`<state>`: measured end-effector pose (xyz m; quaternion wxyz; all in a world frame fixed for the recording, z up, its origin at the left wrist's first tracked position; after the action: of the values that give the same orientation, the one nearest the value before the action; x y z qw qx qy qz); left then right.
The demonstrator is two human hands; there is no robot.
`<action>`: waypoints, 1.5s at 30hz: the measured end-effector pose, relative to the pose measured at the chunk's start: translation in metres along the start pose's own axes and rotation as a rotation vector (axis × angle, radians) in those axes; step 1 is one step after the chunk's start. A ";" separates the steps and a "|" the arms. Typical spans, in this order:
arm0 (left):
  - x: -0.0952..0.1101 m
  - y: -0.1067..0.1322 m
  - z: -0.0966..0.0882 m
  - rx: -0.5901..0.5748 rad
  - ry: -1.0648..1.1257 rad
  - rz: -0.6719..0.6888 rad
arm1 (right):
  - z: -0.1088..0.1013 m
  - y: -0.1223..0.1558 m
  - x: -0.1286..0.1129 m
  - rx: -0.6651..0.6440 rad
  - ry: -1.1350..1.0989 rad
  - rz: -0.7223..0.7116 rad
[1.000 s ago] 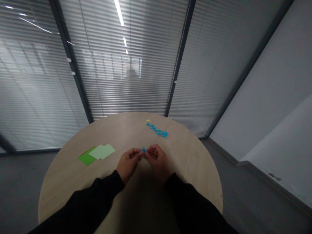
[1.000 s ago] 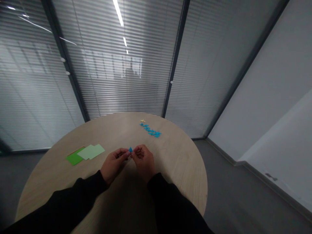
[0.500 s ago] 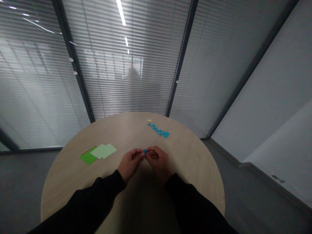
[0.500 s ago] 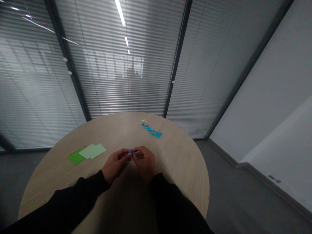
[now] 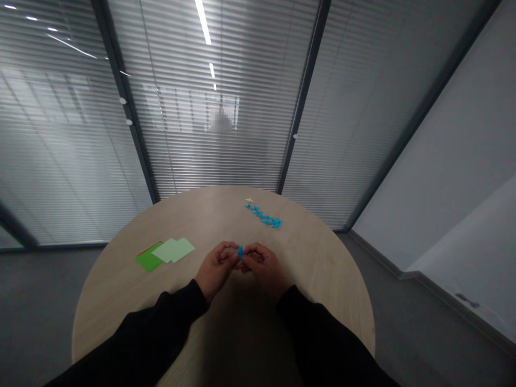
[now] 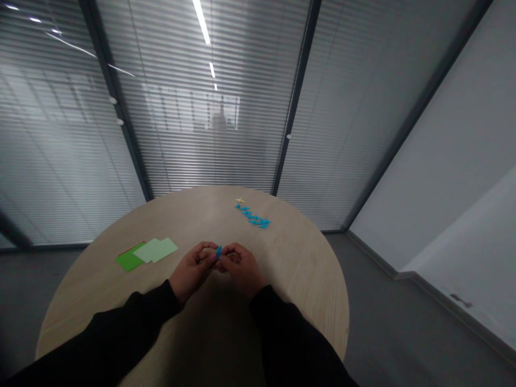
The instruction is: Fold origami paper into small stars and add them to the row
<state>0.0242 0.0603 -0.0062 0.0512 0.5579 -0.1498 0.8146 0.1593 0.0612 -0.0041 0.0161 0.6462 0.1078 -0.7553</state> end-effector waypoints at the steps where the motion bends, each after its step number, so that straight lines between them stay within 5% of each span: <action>1: -0.001 0.000 0.001 -0.011 0.032 -0.008 | 0.001 0.000 -0.001 -0.008 0.003 -0.011; 10: -0.008 0.004 0.005 0.019 0.239 -0.225 | -0.004 0.000 -0.002 0.001 0.130 -0.121; 22: -0.012 0.000 -0.009 0.066 0.045 -0.235 | 0.000 0.009 -0.031 0.021 0.454 -0.389; 32: 0.001 -0.001 -0.007 0.030 -0.055 -0.185 | -0.005 0.009 -0.035 0.075 0.466 -0.340; 37: 0.010 -0.001 -0.005 0.049 -0.132 -0.164 | -0.005 0.003 -0.018 0.028 0.223 -0.141; 41: 0.017 -0.003 -0.003 0.032 -0.298 -0.075 | -0.006 -0.001 -0.008 0.030 0.043 -0.058; 45: 0.017 -0.004 -0.001 0.030 -0.476 0.041 | -0.003 -0.002 -0.008 0.038 0.097 -0.068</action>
<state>0.0177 0.0634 0.0104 -0.0104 0.7318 -0.1566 0.6632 0.1636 0.0629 0.0034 -0.0270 0.6783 0.1158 -0.7251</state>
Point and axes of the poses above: each hand's wrist, its own y-axis away from the middle knuckle, its own z-axis out of the palm, x = y × z, the point moved 6 cm from there along -y, towards the middle knuckle, and after that the axes turned 2 degrees about z, right-handed, at the moved point
